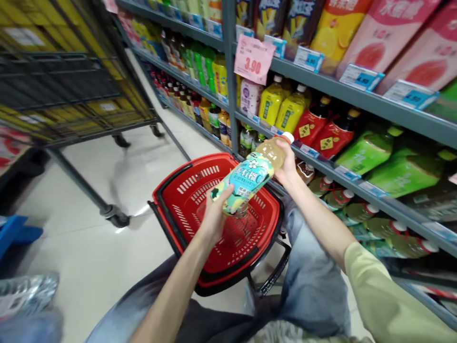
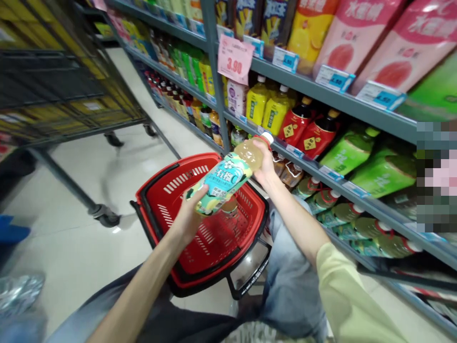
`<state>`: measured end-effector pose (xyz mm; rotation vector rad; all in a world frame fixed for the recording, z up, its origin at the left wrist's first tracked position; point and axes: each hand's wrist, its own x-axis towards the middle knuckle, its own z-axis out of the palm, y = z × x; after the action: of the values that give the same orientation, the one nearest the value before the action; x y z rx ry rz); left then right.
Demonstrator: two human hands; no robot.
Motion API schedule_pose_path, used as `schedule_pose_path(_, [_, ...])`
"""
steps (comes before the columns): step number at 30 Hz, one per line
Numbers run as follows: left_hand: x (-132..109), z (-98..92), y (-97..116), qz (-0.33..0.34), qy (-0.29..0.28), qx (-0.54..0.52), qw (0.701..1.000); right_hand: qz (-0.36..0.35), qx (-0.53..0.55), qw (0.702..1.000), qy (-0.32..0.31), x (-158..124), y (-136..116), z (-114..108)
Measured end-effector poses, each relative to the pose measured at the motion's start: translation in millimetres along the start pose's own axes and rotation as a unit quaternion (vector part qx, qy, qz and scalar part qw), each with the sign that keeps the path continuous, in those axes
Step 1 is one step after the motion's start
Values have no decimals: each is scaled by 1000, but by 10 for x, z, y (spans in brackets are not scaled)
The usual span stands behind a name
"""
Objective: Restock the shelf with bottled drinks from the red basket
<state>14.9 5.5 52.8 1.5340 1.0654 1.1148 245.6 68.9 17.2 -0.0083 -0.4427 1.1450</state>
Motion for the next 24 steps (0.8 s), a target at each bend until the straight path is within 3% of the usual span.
schedule_pose_path(2, [57,-74,101,1,1,88,996,-11,15,1000,-6,-5,-52,13])
schedule_pose_path(4, [115,-142,204,53,-28,219,974,-36,27,999,-24,-53,-105,39])
schedule_pose_path(7, [169,-161,310,150,-120,427,884,-65,9,993,-95,-208,-102,102])
schedule_pose_path(9, [183,-114,324,179,-152,478,846,-69,-15,983,-172,-326,-31,145])
schedule_pose_path(13, [169,16,249,176,-186,415,873,-53,-38,954,-291,-422,127,193])
schedule_pose_path(18, [-25,162,176,227,-101,396,884,-63,-108,929,-348,-361,45,200])
schedule_pose_path(21, [-164,203,190,217,-75,408,884,-61,-187,923,-331,-480,-116,98])
schedule_pose_path(24, [-249,140,238,216,-38,402,889,-83,-272,930,-232,-833,-308,-241])
